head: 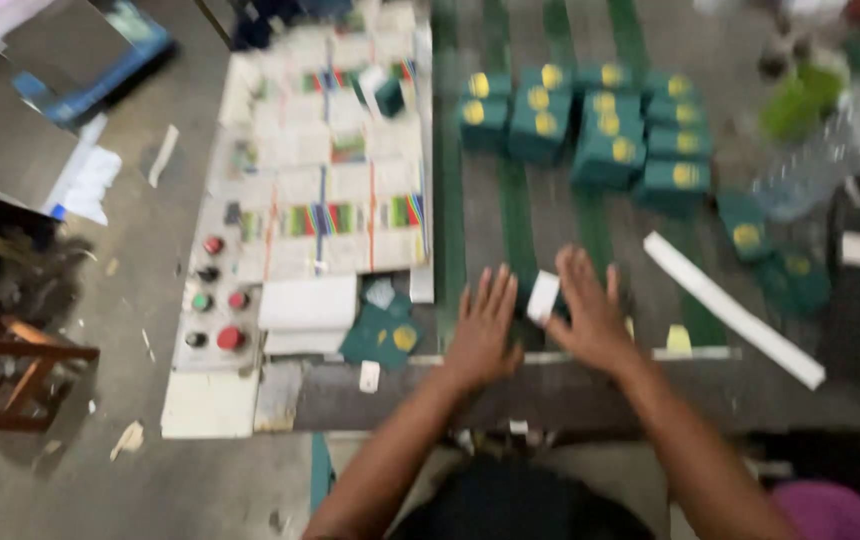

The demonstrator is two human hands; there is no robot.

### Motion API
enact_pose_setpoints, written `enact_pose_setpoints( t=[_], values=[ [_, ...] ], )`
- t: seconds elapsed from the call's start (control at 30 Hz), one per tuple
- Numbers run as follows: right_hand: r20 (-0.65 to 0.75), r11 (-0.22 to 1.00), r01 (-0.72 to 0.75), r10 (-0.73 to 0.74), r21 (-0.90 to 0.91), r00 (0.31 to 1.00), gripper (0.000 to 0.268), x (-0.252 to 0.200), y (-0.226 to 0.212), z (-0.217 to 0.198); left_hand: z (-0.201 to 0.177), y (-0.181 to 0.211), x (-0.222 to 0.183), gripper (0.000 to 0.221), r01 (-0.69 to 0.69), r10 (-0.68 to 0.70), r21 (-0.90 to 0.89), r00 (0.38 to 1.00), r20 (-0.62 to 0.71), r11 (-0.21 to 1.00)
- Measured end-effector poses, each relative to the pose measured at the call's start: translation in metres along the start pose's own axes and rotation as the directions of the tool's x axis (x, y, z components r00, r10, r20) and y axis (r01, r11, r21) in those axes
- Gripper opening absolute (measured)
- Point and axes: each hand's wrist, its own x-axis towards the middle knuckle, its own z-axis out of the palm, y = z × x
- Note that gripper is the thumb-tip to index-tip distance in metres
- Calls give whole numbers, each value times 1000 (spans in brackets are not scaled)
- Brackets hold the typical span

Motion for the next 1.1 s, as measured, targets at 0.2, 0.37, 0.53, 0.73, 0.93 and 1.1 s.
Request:
enact_pose_setpoints(
  t=[0.2,0.37,0.53,0.73,0.93,1.1],
  values=[
    [-164,998,47,-41,37,986,95,-12,-31,-40,-10,3,31,115,-123,102,124,982,161,985],
    [94,992,-32,43,-118,995,103,-20,-44,-24,5,1,31,114,-145,89,272,974,208,951],
    [-139,992,94,-105,-80,985,98,-4,-51,-35,14,-7,34,109,-180,161,469,984,82,864],
    [40,973,34,-25,-228,999,95,-16,-29,5,17,-6,30,112,-160,113,326,981,158,932],
    [-40,995,-74,77,66,996,108,-12,-19,-9,35,-17,39,104,-191,149,343,978,147,920],
    [190,891,-426,395,160,899,126,-16,6,12,16,-12,68,92,-257,226,421,966,125,870]
  ],
)
